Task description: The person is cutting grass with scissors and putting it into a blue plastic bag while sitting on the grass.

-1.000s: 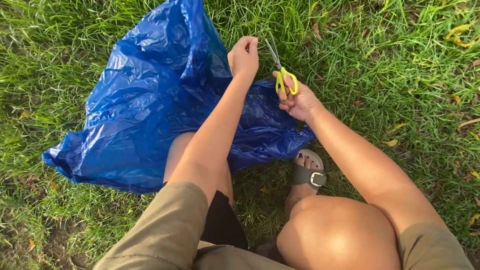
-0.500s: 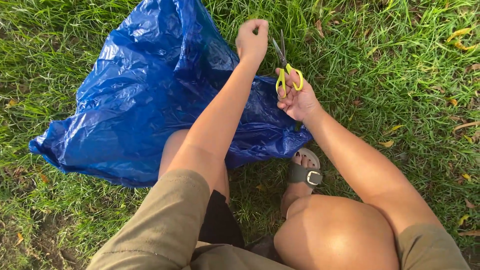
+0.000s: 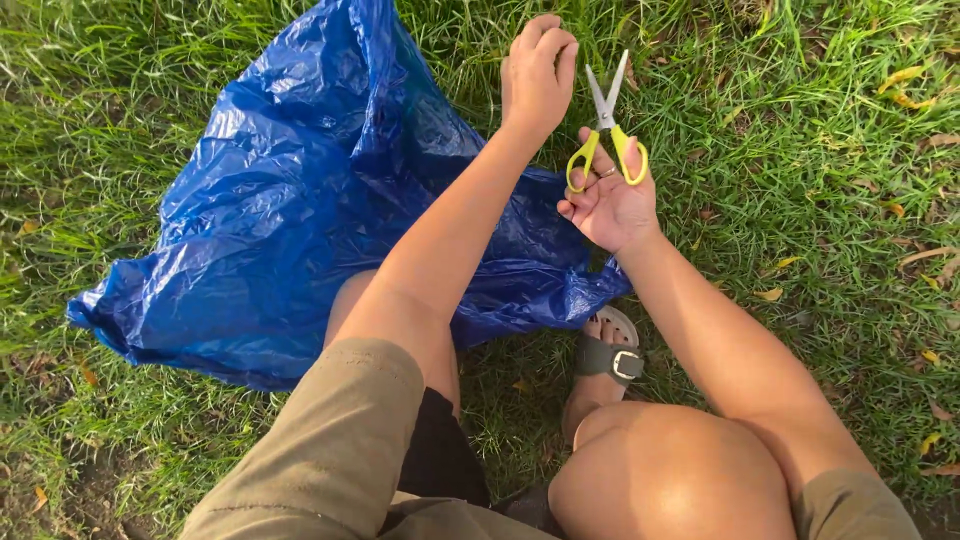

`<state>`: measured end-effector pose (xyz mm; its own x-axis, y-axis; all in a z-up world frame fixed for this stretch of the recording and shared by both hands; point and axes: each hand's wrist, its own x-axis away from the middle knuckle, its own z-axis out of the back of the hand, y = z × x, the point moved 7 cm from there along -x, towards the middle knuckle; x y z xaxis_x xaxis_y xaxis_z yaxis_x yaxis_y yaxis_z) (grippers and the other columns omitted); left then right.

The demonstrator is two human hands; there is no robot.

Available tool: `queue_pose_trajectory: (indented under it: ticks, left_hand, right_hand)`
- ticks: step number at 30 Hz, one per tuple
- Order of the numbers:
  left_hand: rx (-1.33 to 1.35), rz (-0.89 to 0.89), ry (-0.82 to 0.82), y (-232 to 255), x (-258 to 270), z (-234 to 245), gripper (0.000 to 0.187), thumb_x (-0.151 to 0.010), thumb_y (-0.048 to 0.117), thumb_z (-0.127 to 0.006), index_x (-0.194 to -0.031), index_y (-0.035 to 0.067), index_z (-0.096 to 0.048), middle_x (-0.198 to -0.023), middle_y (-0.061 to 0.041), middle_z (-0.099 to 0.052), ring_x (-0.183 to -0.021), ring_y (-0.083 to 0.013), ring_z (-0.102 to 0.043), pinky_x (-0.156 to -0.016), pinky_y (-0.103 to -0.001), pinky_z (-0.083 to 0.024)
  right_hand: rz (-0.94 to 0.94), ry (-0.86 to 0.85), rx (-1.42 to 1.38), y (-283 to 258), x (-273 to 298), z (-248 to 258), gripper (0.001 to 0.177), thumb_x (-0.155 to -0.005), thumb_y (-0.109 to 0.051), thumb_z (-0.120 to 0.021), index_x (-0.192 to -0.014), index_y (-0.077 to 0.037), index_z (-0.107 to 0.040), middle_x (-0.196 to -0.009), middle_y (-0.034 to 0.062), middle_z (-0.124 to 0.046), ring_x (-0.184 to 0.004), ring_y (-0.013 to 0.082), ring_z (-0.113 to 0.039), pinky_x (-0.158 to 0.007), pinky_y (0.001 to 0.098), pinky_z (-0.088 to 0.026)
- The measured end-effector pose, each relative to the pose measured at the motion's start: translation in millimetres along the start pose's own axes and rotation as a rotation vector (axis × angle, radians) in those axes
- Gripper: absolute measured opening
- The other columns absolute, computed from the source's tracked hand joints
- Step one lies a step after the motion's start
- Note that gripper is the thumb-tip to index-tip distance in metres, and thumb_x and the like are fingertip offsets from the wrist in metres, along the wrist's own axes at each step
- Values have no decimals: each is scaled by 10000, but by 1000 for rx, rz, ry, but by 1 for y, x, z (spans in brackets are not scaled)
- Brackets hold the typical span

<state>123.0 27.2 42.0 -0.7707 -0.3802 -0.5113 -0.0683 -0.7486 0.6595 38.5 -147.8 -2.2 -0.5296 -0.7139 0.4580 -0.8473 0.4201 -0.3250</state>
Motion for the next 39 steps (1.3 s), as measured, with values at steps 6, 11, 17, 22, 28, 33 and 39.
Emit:
queue_pose_trajectory:
  ticks: [6,11,17,22,28,33,39]
  left_hand:
    - [32,38,-1,35,0,-4,91,-957,174,-675,-1001,101,-705,-1135,-29,-703,-1104,-294,-666,-925,-457,-510]
    - [84,-67,-214,20,14,-62,69,-888,161,-706,-927,110,-730,-1249,-76,-690,-1113,-336,-645,-940,-448,-535]
    - [5,-124,-321,31,9,-98,63,-833,171,-738,-851,112,-752,-1077,-96,-723,-1015,-361,-660,-845,-469,-542]
    - [10,-79,-344,40,-3,-95,80,-885,157,-712,-893,94,-760,-900,-106,-723,-903,-357,-683,-785,-469,-558]
    - [-75,-190,-165,43,-24,-69,130,-880,130,-699,-974,98,-782,-848,-131,-704,-838,-374,-684,-753,-495,-556]
    - [-156,-139,-214,33,-30,-63,131,-849,165,-724,-944,116,-799,-848,-165,-702,-798,-395,-694,-711,-498,-556]
    - [-79,16,-197,35,-15,-51,132,-882,161,-694,-974,118,-778,-909,-177,-702,-824,-377,-708,-752,-472,-576]
  right_hand:
    - [81,-37,-152,-25,13,6,687,-913,-741,-520,-1374,-251,-660,-842,50,-628,-717,214,-519,-829,423,-441]
    - [97,42,-212,-28,26,21,680,-905,-743,-545,-1336,-235,-682,-811,29,-610,-712,214,-519,-787,388,-427]
    - [111,167,-246,-27,33,35,645,-897,-719,-571,-1277,-217,-713,-750,17,-582,-676,199,-515,-668,325,-406]
    - [125,175,-168,-31,37,36,616,-911,-702,-568,-1271,-225,-715,-731,10,-577,-619,171,-477,-644,317,-400]
    - [48,163,-132,-27,40,35,601,-938,-678,-542,-1287,-216,-707,-739,5,-581,-598,142,-444,-616,286,-377]
    - [-45,-12,-99,-18,31,24,661,-952,-677,-571,-1360,-170,-692,-733,-7,-566,-575,120,-419,-592,273,-378]
    - [-51,48,-68,-22,7,23,633,-953,-652,-588,-1346,-164,-680,-733,-17,-561,-555,108,-421,-611,278,-403]
